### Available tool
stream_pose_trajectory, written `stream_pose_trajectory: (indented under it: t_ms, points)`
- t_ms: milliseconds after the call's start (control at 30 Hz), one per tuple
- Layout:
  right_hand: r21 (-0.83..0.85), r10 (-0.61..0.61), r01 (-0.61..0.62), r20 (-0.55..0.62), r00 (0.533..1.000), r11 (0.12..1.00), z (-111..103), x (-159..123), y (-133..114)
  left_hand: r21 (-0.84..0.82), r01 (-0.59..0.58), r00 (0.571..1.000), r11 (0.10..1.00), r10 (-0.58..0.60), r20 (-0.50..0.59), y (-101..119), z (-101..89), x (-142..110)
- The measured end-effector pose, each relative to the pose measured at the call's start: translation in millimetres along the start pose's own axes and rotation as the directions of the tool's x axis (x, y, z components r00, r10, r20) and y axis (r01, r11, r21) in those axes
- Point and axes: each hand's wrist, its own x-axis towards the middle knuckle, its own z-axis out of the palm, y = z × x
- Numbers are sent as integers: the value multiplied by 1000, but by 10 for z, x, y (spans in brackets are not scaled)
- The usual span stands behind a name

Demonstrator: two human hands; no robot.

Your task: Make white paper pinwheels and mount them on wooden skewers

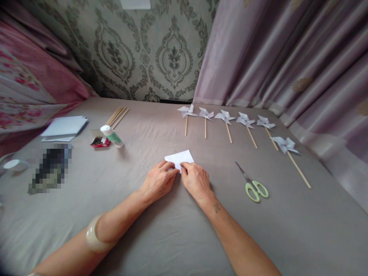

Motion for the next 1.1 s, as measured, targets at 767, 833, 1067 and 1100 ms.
stream_pose_trajectory:
  t_ms: [767,833,1067,1100]
  points:
    - [-211,-16,116,424,905,971,-480,474,-269,85,-113,990,990,119,-78,61,29,-34]
    - [-172,1,87,455,890,981,-463,565,-225,103,-146,986,984,153,-64,80,31,-39]
    - [88,-6,-35,430,903,995,-354,665,-15,129,-182,983,975,185,-11,115,44,-47]
    - [131,-3,-55,410,912,990,-352,649,8,129,-183,983,975,185,-7,118,39,-47]
